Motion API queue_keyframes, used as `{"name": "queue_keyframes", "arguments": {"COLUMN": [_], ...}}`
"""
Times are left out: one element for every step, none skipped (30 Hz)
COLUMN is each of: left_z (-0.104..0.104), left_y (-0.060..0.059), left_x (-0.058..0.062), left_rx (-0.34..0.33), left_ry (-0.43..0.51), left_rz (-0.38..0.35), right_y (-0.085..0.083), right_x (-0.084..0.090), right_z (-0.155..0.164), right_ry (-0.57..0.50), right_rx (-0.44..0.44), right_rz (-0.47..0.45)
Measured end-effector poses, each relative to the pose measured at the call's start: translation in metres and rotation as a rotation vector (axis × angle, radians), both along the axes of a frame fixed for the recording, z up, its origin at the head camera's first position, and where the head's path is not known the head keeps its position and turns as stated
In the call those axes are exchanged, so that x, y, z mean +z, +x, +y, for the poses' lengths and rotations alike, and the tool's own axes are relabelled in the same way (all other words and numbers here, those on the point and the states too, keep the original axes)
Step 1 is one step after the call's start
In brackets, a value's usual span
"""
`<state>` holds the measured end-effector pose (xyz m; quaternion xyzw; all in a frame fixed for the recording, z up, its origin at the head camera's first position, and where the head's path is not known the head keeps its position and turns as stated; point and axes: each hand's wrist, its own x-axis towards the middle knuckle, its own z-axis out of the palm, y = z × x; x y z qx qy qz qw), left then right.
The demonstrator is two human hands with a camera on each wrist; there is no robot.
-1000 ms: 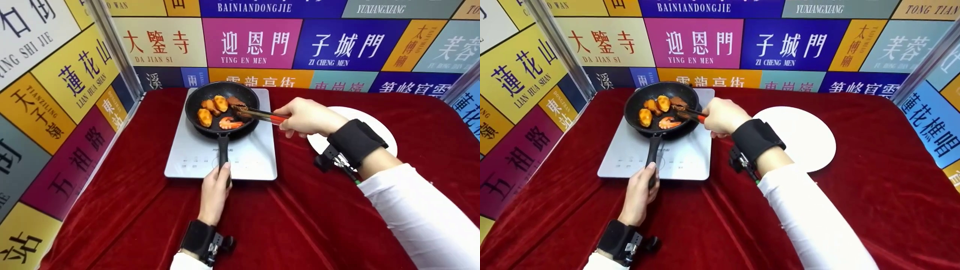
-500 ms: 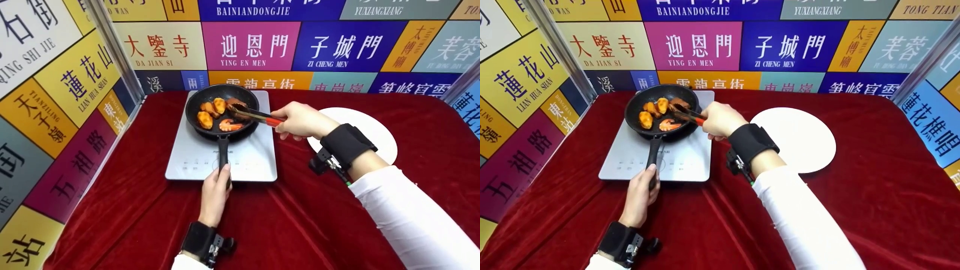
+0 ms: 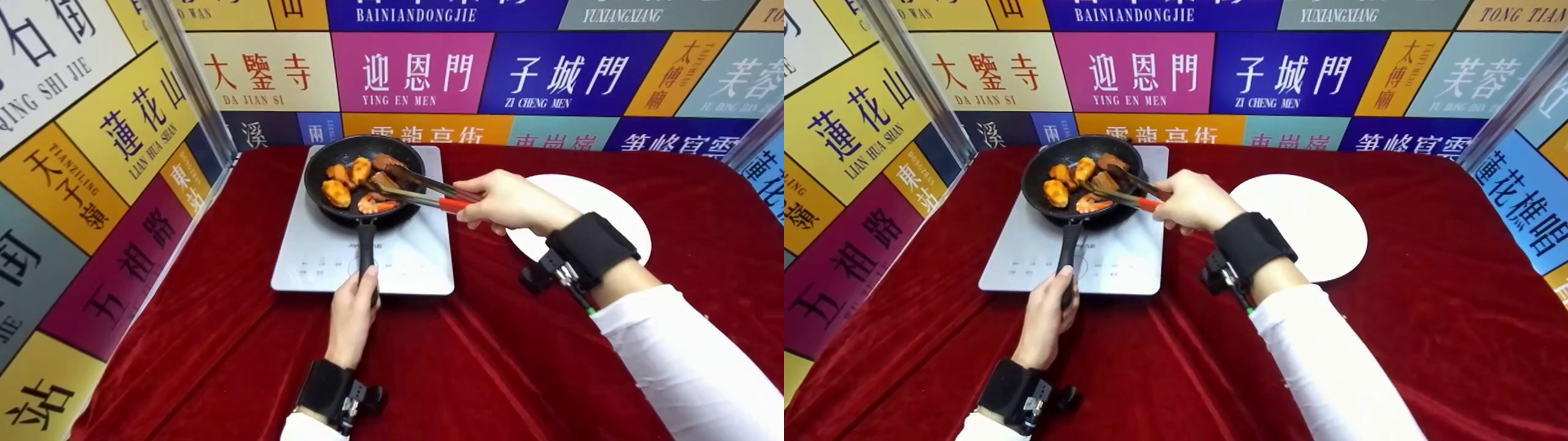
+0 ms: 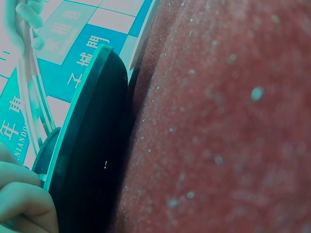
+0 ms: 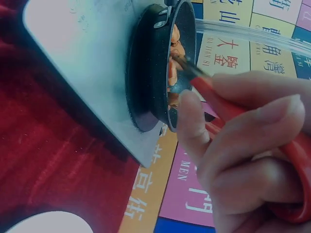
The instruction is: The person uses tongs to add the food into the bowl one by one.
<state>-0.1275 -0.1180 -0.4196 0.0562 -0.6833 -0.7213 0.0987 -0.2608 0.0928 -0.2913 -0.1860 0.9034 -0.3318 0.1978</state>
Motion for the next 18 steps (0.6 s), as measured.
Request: {"name": "queue_keyframes", "arguments": {"left_z": [0.000, 0.000, -0.001, -0.001, -0.001, -0.001, -0.002, -0.002, -0.002, -0.002, -0.002, -0.002, -0.002, -0.001, -0.001, 0.000, 0.000, 0.001], "left_y": [0.000, 0.000, 0.000, 0.000, 0.001, 0.001, 0.001, 0.002, 0.002, 0.002, 0.002, 0.002, 0.002, 0.001, 0.001, 0.001, 0.001, 0.001], "left_x": [0.000, 0.000, -0.001, 0.000, -0.001, 0.000, 0.000, 0.000, 0.000, 0.000, 0.000, 0.000, 0.000, 0.000, 0.000, 0.000, 0.000, 0.000], "left_rx": [0.000, -0.001, -0.003, -0.006, -0.008, -0.007, -0.006, -0.006, -0.004, -0.003, -0.002, -0.003, -0.003, -0.004, -0.005, -0.007, -0.009, -0.009], "left_ry": [-0.005, -0.007, -0.006, -0.007, -0.006, -0.006, -0.003, 0.001, 0.002, 0.003, 0.006, 0.009, 0.011, 0.014, 0.015, 0.017, 0.019, 0.020], "left_rz": [0.001, 0.001, 0.001, 0.002, 0.001, 0.001, 0.001, -0.001, -0.001, -0.002, -0.004, -0.004, -0.005, -0.006, -0.006, -0.008, -0.010, -0.010], "right_y": [0.001, 0.003, 0.005, 0.007, 0.010, 0.013, 0.016, 0.019, 0.023, 0.026, 0.029, 0.033, 0.037, 0.040, 0.044, 0.049, 0.053, 0.058], "right_x": [-0.002, -0.003, -0.005, -0.007, -0.009, -0.011, -0.014, -0.017, -0.021, -0.026, -0.030, -0.036, -0.042, -0.048, -0.055, -0.061, -0.068, -0.075], "right_z": [0.003, 0.005, 0.008, 0.011, 0.014, 0.017, 0.020, 0.024, 0.027, 0.032, 0.036, 0.042, 0.047, 0.053, 0.059, 0.065, 0.071, 0.076], "right_ry": [-0.014, -0.027, -0.044, -0.062, -0.079, -0.098, -0.113, -0.133, -0.157, -0.181, -0.210, -0.242, -0.274, -0.306, -0.334, -0.357, -0.377, -0.394], "right_rx": [-0.005, -0.011, -0.015, -0.025, -0.034, -0.042, -0.053, -0.067, -0.080, -0.092, -0.102, -0.116, -0.132, -0.148, -0.165, -0.187, -0.210, -0.237], "right_rz": [0.001, 0.007, 0.012, 0.021, 0.031, 0.042, 0.057, 0.069, 0.078, 0.090, 0.098, 0.103, 0.105, 0.104, 0.106, 0.105, 0.100, 0.092]}}
